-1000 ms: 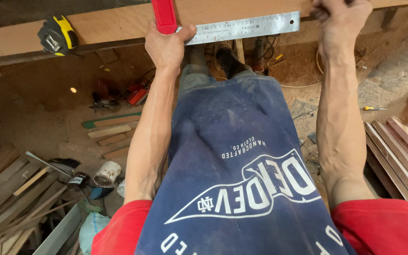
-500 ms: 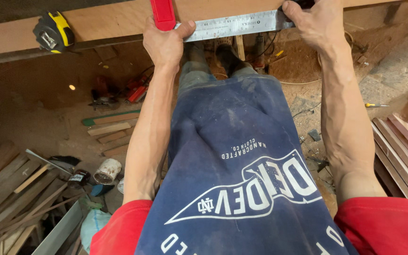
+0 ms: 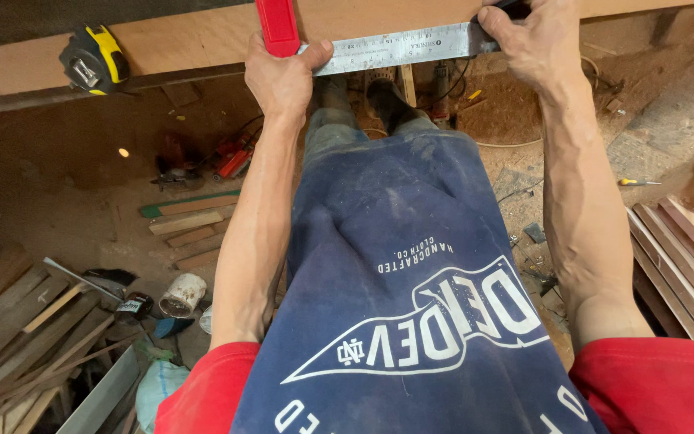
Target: The person uses a try square and pencil to mark measurements and lines on a wooden plank. They repeatedly position the square, draw lines, and adjust the plank's position on a workbench in a workshop.
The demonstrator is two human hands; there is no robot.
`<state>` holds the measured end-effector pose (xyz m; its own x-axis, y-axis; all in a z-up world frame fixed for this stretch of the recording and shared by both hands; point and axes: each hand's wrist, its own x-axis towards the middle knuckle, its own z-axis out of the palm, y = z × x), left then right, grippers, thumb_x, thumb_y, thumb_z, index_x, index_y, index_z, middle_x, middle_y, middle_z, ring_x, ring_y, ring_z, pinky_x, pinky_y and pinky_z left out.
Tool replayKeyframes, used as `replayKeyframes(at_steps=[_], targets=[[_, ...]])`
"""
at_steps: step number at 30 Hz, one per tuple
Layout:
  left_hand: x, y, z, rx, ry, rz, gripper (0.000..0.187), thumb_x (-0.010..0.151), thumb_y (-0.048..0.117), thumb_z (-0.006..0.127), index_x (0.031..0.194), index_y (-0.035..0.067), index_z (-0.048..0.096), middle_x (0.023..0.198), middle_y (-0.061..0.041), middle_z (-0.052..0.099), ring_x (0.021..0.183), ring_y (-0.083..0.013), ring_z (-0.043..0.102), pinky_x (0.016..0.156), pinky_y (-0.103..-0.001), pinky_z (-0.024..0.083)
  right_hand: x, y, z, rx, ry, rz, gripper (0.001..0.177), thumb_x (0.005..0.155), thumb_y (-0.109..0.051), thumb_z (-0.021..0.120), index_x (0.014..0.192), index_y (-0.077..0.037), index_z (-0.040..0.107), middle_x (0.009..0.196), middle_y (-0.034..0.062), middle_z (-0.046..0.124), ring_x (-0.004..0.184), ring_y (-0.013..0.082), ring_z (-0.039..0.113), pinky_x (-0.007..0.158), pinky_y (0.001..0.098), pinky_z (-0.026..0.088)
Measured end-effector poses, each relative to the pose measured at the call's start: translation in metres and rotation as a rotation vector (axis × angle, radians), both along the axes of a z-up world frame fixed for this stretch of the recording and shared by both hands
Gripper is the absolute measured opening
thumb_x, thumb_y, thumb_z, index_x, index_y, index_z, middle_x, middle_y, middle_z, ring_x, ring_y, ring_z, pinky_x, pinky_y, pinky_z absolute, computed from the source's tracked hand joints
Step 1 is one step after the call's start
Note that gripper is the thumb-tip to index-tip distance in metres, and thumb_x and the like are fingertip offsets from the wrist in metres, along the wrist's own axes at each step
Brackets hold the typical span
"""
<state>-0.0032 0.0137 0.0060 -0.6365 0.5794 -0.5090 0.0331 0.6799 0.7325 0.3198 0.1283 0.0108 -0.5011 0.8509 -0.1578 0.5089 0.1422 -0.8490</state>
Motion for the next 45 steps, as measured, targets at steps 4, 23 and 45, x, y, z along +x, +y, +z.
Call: replayKeyframes(at_steps=[4,23,45], targets=[[0.0,-0.001,0.002,0.003,0.002,-0.007,0.05,0.06,0.022,0.095,0.097,0.004,0.067,0.089,-0.008,0.075,0.083,-0.0201,0.071,0.079,-0.035,0.057,-0.001,0.0,0.0,0.053,-0.028,0.02,0.01,0.105,0.004,0.077,0.114,0.003,0.072,0.111,0.0115,0.077,0.098,0.0205,0.073,0.084,0.0348,0.061],[0.073,-0.027,-0.058,0.295,-0.701,0.579,0.026,0.099,0.033,0.065,0.107,0.008,0.062,0.08,0.001,0.066,0.06,-0.0106,0.058,0.051,-0.028,0.047,-0.028,-0.079,-0.004,-0.463,0.424,-0.591,0.026,0.108,-0.03,0.054,0.099,-0.007,0.062,0.091,0.0027,0.072,0.081,0.0114,0.072,0.069,0.0304,0.063],[0.033,0.07,-0.044,0.781,0.445,-1.8,0.089,0.073,0.021,0.077,0.153,-0.001,0.047,0.165,-0.018,0.035,0.154,-0.0333,0.03,0.128,-0.048,0.023,-0.081,-0.105,-0.056,-0.479,0.459,-0.872,0.042,0.095,-0.004,0.075,0.079,-0.014,0.038,0.074,-0.0028,0.051,0.063,0.0087,0.06,0.056,0.0271,0.056]])
